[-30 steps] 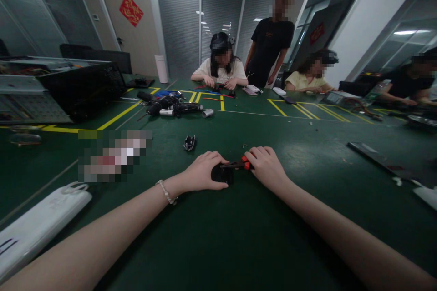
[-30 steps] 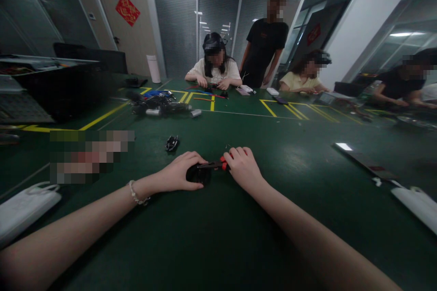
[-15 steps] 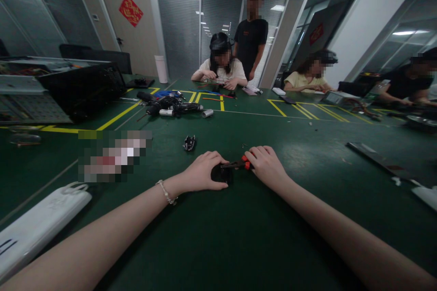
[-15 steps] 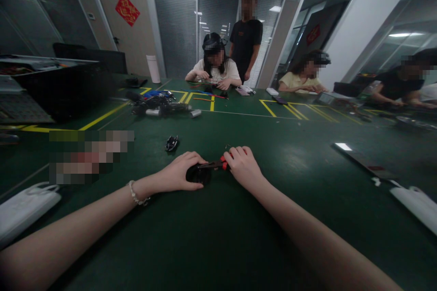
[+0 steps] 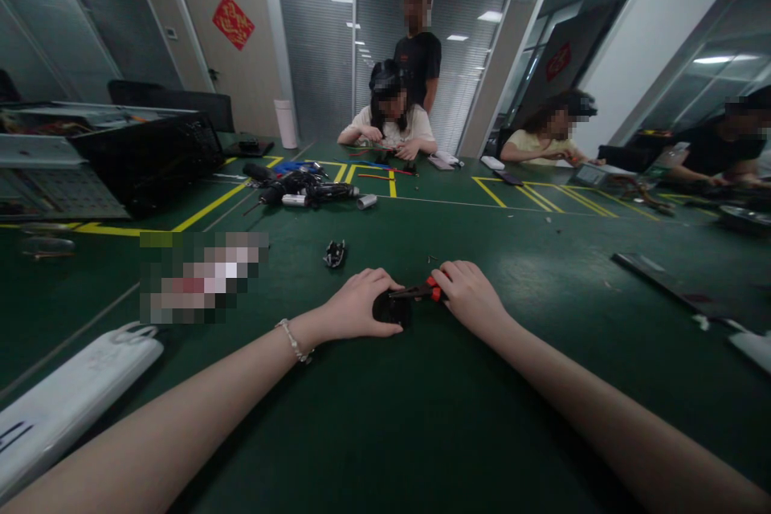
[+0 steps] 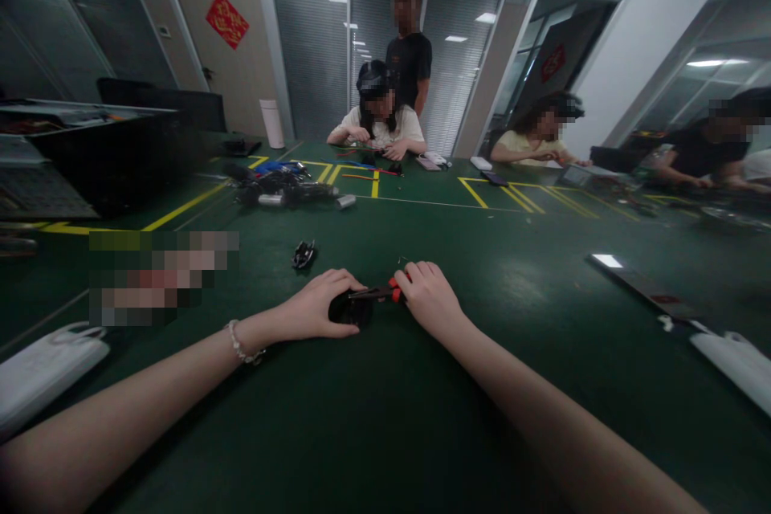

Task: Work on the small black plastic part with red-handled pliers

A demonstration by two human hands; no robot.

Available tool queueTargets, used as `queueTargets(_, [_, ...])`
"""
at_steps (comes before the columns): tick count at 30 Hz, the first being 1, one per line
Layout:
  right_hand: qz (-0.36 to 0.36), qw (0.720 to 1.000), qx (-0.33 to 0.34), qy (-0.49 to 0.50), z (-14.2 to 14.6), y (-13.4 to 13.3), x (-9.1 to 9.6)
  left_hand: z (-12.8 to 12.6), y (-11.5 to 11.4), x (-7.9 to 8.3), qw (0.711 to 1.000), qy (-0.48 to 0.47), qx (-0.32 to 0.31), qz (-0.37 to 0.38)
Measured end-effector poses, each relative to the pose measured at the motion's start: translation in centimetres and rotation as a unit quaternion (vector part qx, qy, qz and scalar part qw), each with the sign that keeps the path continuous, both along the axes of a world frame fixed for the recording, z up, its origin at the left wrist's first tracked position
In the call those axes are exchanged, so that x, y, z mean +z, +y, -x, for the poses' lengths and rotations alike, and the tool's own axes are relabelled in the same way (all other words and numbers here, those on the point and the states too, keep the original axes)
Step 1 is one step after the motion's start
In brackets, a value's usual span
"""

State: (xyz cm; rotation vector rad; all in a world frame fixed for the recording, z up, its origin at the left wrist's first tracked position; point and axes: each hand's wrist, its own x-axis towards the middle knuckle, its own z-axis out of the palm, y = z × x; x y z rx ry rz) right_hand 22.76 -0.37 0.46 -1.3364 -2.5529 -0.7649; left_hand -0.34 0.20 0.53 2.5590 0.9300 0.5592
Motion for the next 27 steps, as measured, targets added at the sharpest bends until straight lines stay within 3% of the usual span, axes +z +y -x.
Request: queueTargets(27, [0.011, 1.000, 0.002, 0.006, -0.14, 0.07, -0.07, 0.06, 0.02, -0.11, 1.000, -0.001, -0.001, 0.003])
